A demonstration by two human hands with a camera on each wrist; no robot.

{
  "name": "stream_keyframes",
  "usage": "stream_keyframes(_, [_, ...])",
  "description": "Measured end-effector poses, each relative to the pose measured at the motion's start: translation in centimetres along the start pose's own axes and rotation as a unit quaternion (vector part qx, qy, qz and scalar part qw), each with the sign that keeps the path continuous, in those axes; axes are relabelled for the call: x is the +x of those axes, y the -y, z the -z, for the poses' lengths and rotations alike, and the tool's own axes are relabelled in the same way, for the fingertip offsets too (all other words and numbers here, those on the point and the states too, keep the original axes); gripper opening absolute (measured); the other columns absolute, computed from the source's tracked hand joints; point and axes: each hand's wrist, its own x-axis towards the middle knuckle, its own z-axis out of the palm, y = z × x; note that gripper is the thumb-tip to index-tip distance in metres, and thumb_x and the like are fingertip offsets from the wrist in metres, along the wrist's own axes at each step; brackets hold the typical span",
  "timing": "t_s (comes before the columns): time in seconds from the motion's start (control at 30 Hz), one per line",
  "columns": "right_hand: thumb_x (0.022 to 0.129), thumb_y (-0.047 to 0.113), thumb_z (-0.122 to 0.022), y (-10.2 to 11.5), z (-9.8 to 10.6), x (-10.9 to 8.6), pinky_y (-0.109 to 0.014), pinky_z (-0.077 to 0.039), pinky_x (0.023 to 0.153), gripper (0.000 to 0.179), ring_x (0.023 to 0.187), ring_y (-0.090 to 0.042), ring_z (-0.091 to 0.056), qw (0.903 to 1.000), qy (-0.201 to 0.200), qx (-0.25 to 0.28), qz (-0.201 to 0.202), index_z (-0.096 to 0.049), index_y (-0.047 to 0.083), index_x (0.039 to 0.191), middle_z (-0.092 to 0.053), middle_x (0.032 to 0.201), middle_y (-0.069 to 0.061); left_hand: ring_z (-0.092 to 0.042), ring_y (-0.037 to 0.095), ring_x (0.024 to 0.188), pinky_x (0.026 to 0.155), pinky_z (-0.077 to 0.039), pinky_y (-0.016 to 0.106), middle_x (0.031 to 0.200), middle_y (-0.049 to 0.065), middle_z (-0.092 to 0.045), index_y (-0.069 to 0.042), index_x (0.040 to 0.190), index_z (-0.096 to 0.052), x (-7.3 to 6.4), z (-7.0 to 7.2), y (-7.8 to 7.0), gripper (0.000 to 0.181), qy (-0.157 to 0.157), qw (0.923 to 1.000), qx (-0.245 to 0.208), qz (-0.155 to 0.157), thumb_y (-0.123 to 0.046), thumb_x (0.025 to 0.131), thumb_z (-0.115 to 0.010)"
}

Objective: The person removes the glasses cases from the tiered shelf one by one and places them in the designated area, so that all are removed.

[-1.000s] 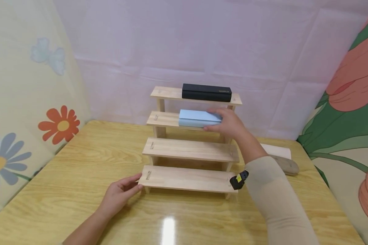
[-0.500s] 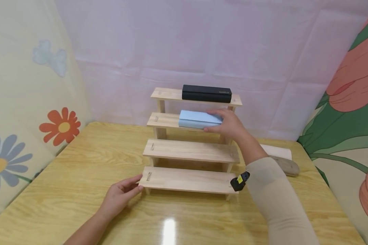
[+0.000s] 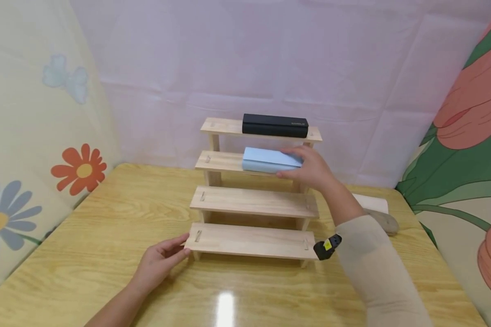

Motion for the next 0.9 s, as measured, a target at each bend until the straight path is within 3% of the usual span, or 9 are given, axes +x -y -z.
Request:
stream_keyframes(0.43, [0.080,0.042,-0.080,-1.0,1.8,-2.0,-0.061,-0.037,0.106,0.079,0.133,-0.040,-0.040,0.9994,-0.003,0.012,-0.032,-0.047,0.014,0.146,-0.039,0.153,-0.017,-0.065,-0.001,0.089,0.080,-0.056,0.015,0.125,0.021,-0.065,0.003,0.124,-0.063,-0.1,0.1,-0.2,0.039,0.005,1.0000,-0.003,-0.001,-0.005,0.087,-0.072])
stream_keyframes(0.9, [0.080,0.041,-0.080,-2.4,3.2,-3.8,-0.059,-0.038,0.104,0.077,0.131,-0.040,-0.041,0.9980,-0.031,0.009,-0.054,-0.048,0.014,0.145,-0.040,0.152,-0.018,-0.065,0.000,0.089,0.079,-0.056,0.014,0.125,0.020,-0.066,0.002,0.124,-0.064,0.1,0.1,0.1,0.039,0.007,1.0000,-0.005,0.000,-0.005,0.087,-0.072])
